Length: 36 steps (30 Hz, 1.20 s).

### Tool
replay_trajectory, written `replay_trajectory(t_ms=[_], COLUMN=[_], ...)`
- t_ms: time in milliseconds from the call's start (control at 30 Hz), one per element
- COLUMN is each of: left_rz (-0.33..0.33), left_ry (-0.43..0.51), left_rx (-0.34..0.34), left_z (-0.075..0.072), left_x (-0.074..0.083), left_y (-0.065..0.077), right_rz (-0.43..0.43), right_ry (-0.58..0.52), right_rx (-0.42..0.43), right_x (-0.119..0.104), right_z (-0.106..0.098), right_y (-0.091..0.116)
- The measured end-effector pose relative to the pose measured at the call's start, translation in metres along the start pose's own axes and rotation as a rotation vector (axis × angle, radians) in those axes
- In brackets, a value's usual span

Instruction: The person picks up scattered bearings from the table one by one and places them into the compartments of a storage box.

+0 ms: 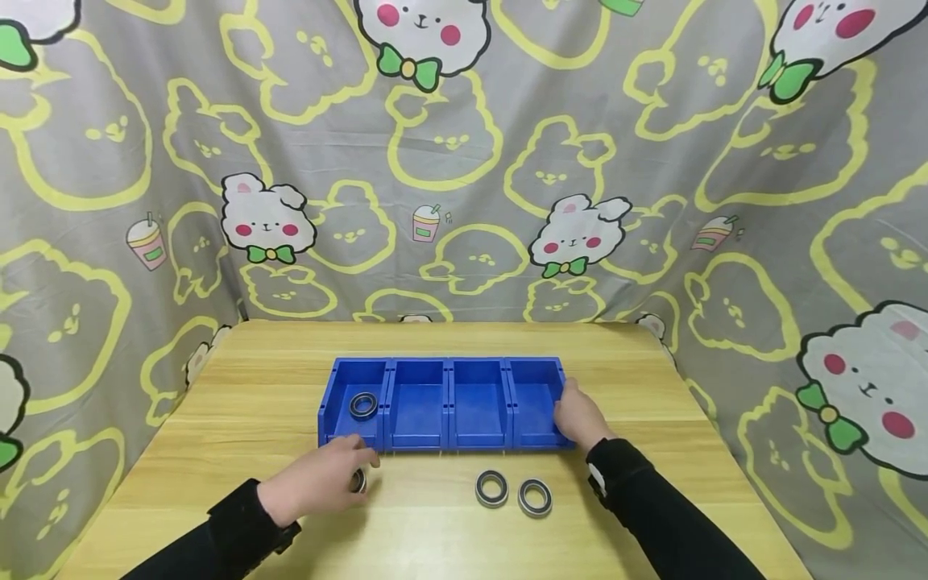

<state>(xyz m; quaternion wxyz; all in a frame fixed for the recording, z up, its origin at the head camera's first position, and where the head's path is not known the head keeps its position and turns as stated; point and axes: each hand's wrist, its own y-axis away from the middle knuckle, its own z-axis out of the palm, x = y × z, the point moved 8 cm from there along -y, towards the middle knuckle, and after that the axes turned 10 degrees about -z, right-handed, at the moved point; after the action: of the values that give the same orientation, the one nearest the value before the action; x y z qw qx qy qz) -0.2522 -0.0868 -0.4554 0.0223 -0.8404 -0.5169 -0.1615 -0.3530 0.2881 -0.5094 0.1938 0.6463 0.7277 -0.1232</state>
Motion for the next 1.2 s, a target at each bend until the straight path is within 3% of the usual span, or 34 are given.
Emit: replay_trajectory(t_ms=[433,1200], left_rz=[-0.031,-0.044], left_ry=[-0.024,-0.016], left_rx=[-0.003,0.037], left_z=[0.026,0.032], left_x=[-0.016,-0.025], left_y=[-0.005,-0.005], right_rz=[-0.012,0.019], right_ry=[0.000,-0.014], right_rx=[0.011,-0.002], right_x=[0.000,0.002], right_z=[0.002,0.003], right_y=[0.001,-0.001])
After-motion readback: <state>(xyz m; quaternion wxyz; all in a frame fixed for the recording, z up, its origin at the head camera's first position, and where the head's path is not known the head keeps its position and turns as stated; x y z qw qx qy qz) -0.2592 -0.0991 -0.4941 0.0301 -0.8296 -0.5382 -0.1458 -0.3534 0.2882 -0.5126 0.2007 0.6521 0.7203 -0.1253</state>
